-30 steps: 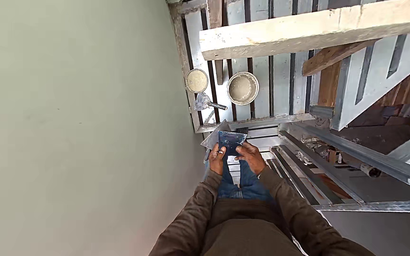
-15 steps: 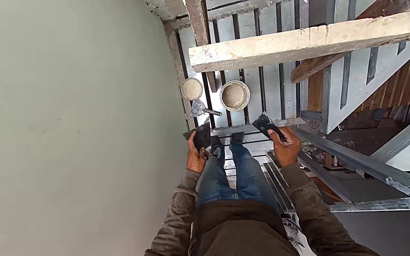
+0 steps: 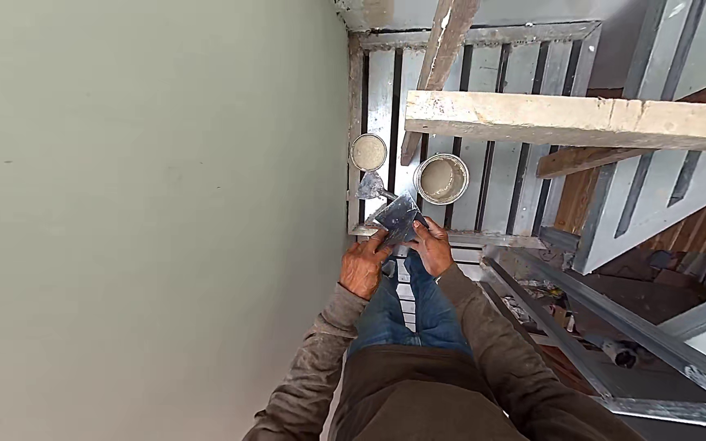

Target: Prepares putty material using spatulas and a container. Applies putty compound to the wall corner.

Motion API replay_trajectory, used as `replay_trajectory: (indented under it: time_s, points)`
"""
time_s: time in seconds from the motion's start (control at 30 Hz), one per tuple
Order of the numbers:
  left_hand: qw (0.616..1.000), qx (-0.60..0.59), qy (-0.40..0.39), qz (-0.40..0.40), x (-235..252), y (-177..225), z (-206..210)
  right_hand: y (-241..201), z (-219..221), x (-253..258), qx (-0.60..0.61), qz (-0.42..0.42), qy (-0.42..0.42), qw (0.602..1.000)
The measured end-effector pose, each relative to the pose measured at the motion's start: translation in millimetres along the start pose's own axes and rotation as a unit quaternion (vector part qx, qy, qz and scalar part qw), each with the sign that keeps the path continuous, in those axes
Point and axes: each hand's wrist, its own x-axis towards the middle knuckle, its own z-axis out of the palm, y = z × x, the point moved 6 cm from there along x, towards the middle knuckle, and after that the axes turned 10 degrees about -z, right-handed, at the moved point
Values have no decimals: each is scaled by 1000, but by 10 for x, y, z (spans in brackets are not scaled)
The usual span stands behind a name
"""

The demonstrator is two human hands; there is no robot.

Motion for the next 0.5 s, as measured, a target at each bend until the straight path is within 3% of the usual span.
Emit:
replay_trajectory:
  time_s: [0.13,0.2,0.37,0.5]
  points:
    - [986,-149,-30,-72,-27,41,-12,-25,142,-25,105,-23,-56,993]
    - [956,-261,-21,-128,-55,-56,-41,-80,77,-73,60,-87,-43,994]
    - [868,-439,102,-209,-107,-283,32,-302,68,-242,-89,-204,36,974]
    - [821,-506,36,-262,-36,-321,139,-433,184,-281,-143,-210,-5,967]
